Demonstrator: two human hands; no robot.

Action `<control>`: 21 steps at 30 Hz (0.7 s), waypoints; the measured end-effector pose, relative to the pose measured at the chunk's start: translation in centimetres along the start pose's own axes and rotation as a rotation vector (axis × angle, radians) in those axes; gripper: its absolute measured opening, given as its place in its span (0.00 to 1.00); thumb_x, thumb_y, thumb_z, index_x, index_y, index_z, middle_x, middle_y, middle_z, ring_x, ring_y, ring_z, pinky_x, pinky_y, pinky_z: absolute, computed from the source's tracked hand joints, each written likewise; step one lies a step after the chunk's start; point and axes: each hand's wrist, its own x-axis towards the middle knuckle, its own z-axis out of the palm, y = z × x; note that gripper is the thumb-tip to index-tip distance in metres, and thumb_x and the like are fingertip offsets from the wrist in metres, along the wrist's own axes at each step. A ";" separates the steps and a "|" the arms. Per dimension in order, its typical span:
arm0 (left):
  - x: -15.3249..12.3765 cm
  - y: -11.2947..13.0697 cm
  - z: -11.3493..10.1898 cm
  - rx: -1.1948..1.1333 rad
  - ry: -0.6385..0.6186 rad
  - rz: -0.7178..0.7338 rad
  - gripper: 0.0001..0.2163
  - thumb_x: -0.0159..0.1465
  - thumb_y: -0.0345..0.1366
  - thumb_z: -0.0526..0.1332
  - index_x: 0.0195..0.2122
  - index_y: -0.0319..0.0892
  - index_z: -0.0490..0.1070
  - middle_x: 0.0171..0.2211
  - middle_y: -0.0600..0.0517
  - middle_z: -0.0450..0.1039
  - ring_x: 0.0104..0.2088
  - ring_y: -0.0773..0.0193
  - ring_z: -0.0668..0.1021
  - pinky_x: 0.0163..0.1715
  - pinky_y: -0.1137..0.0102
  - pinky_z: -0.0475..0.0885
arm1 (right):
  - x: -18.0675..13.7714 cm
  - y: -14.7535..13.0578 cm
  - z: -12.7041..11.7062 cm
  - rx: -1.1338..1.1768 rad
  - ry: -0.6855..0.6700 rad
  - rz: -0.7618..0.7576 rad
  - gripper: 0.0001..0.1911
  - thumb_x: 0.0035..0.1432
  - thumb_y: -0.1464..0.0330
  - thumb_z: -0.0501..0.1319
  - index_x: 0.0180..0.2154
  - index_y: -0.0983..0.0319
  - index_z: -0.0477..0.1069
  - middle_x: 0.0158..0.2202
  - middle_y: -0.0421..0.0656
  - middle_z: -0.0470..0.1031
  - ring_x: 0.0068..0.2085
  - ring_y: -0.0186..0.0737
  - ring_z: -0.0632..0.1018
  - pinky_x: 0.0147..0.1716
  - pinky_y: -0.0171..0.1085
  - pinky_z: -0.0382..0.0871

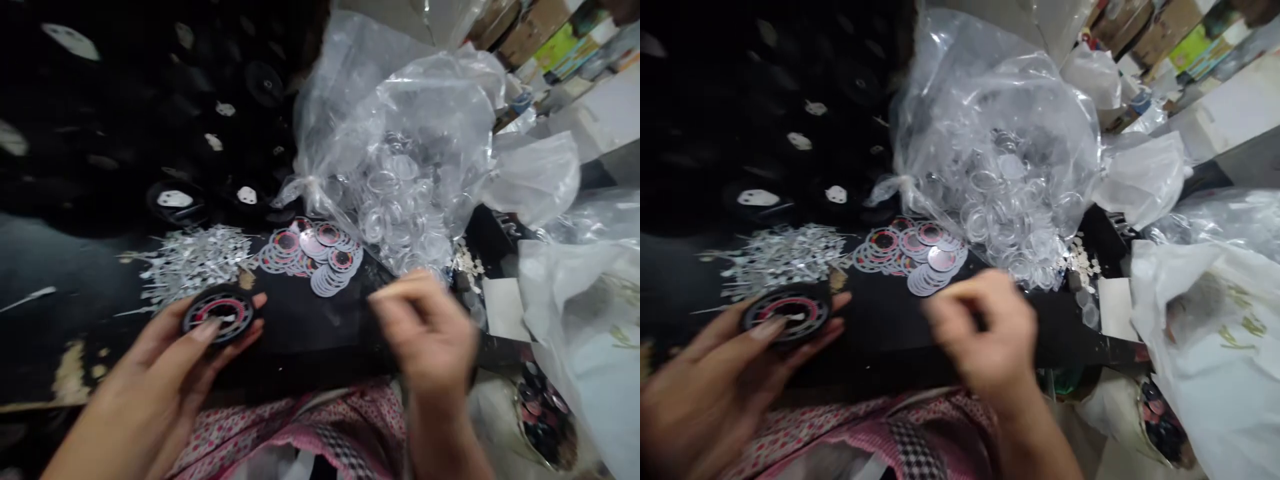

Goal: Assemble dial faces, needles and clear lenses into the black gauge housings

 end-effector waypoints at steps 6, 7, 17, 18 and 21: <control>-0.5 -0.3 2.8 -0.286 -0.229 -0.393 0.12 0.67 0.43 0.64 0.41 0.41 0.81 0.45 0.42 0.83 0.45 0.53 0.84 0.48 0.62 0.81 | 0.8 7.2 -1.1 0.173 0.376 0.276 0.07 0.61 0.68 0.59 0.37 0.61 0.75 0.34 0.41 0.76 0.38 0.41 0.78 0.44 0.43 0.70; -0.5 -0.7 3.0 -0.308 -0.241 -0.442 0.12 0.68 0.43 0.62 0.41 0.40 0.81 0.45 0.42 0.83 0.46 0.53 0.84 0.49 0.62 0.80 | 1.0 7.5 -0.5 0.270 0.369 0.293 0.06 0.59 0.70 0.58 0.35 0.61 0.74 0.30 0.39 0.74 0.33 0.38 0.77 0.39 0.41 0.70; -0.5 -1.1 3.6 -0.356 -0.291 -0.426 0.06 0.66 0.36 0.66 0.41 0.42 0.81 0.45 0.48 0.84 0.44 0.60 0.84 0.48 0.67 0.79 | 0.5 -0.7 4.3 0.754 -0.137 -0.074 0.12 0.60 0.77 0.52 0.31 0.58 0.69 0.27 0.38 0.68 0.27 0.34 0.71 0.28 0.37 0.68; -0.6 -1.1 3.7 -0.354 -0.287 -0.422 0.06 0.66 0.35 0.66 0.41 0.42 0.81 0.44 0.48 0.84 0.43 0.61 0.84 0.46 0.69 0.79 | 0.6 -0.9 4.7 0.717 -0.184 -0.140 0.12 0.60 0.77 0.51 0.31 0.58 0.69 0.28 0.38 0.69 0.29 0.34 0.71 0.30 0.37 0.69; -0.6 -1.1 4.0 -0.340 -0.260 -0.411 0.04 0.63 0.33 0.69 0.39 0.42 0.82 0.37 0.50 0.84 0.38 0.63 0.84 0.38 0.73 0.79 | 1.2 -1.1 5.9 0.573 -0.285 -0.276 0.11 0.60 0.78 0.52 0.30 0.59 0.66 0.28 0.37 0.67 0.31 0.33 0.71 0.32 0.35 0.69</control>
